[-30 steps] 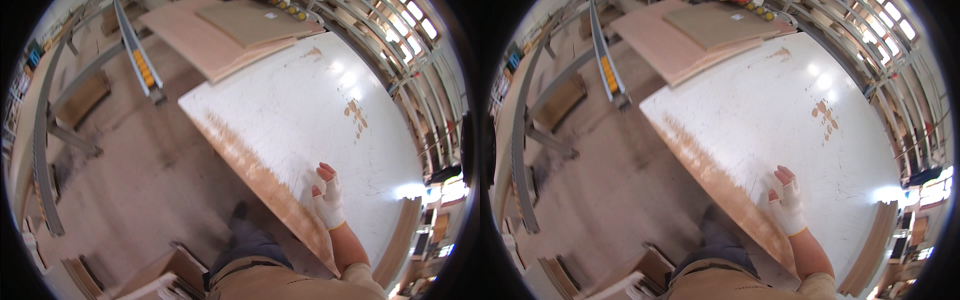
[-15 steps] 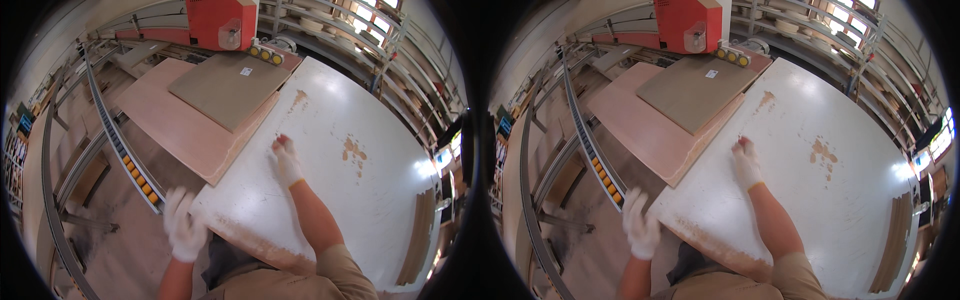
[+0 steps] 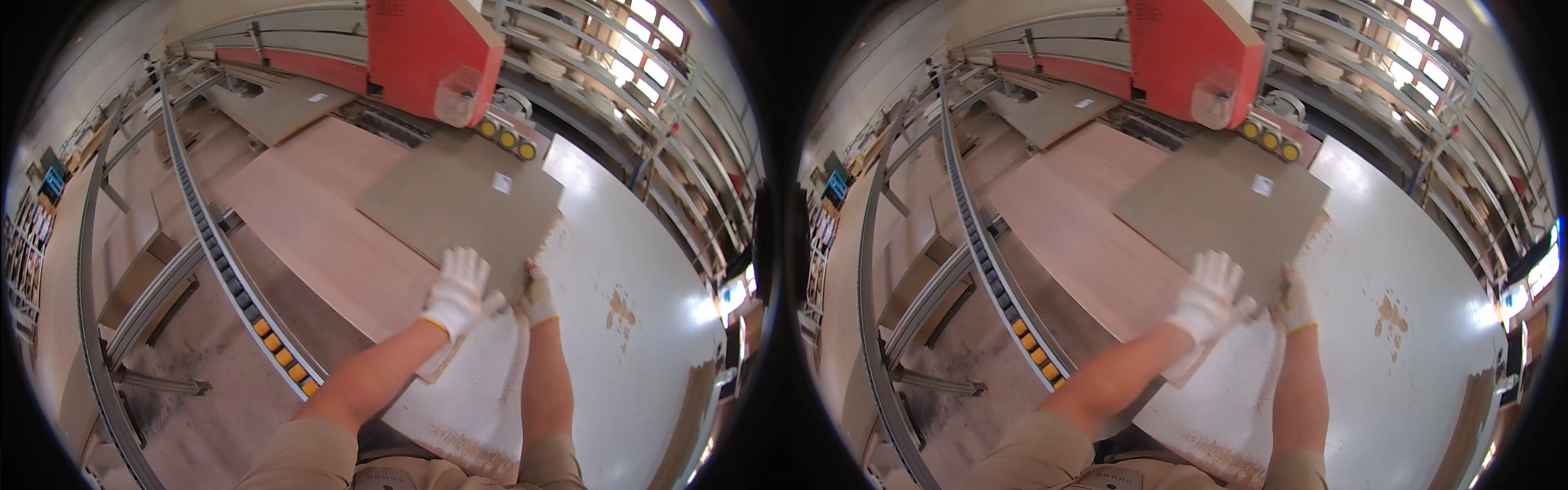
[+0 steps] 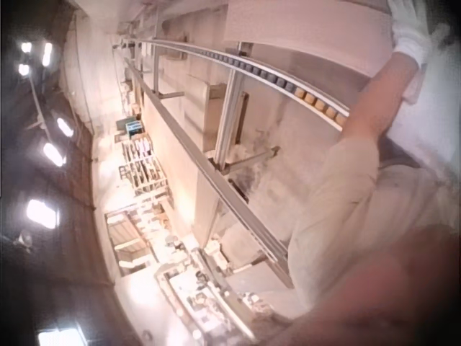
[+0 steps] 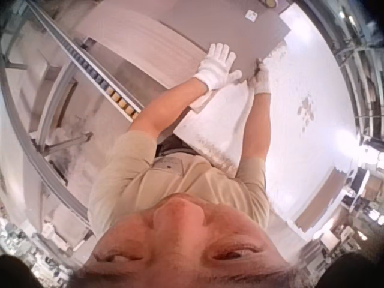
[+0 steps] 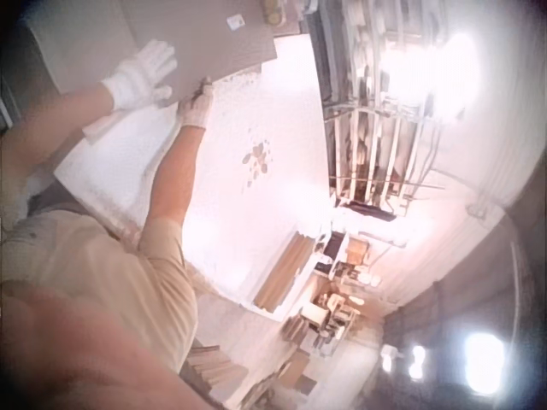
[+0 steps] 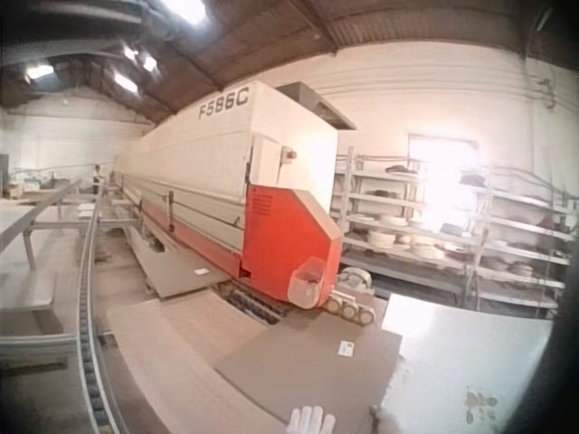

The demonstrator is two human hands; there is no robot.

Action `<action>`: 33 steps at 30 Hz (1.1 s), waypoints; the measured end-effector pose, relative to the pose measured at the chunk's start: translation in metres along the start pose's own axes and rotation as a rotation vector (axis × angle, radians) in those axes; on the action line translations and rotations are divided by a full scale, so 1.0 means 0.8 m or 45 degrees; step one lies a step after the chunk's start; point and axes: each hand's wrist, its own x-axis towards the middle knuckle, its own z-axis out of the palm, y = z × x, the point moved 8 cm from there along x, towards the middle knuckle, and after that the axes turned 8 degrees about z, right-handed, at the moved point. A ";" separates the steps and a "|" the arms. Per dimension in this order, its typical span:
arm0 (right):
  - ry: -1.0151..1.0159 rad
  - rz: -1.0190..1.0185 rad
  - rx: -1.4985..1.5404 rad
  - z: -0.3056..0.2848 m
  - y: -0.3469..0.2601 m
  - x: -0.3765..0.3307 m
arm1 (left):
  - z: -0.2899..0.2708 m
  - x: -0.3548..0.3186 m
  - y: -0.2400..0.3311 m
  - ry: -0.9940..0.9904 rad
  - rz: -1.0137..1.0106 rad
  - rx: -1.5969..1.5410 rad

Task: The person picks up flat wood panels from a conveyor belt and stacks them on a workbench. The person repeatedly lifts panels, aligns them, and places them into a growing stack.

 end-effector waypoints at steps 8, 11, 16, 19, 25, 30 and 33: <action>0.412 -0.140 -0.136 -0.104 -0.033 -0.153 | -0.054 -0.021 0.083 -0.319 0.204 -0.787; 0.355 -0.266 0.115 -0.108 -0.022 -0.233 | -0.070 -0.015 0.039 -0.149 0.116 -0.539; 0.457 -0.402 0.169 -0.132 -0.022 -0.358 | -0.061 -0.036 -0.033 0.028 -0.251 -0.444; 0.604 -0.436 0.155 -0.173 -0.027 -0.424 | -0.047 -0.051 -0.024 0.011 -0.230 -0.540; 0.672 -0.501 -0.087 -0.261 -0.053 -0.512 | -0.028 -0.059 -0.048 0.164 -0.316 -0.271; 1.040 -0.126 -0.708 -0.294 -0.113 -0.566 | -0.016 -0.038 -0.127 0.297 -0.304 0.081; 1.541 0.279 -1.082 -0.278 -0.173 -0.612 | -0.030 -0.011 -0.184 0.280 -0.280 0.340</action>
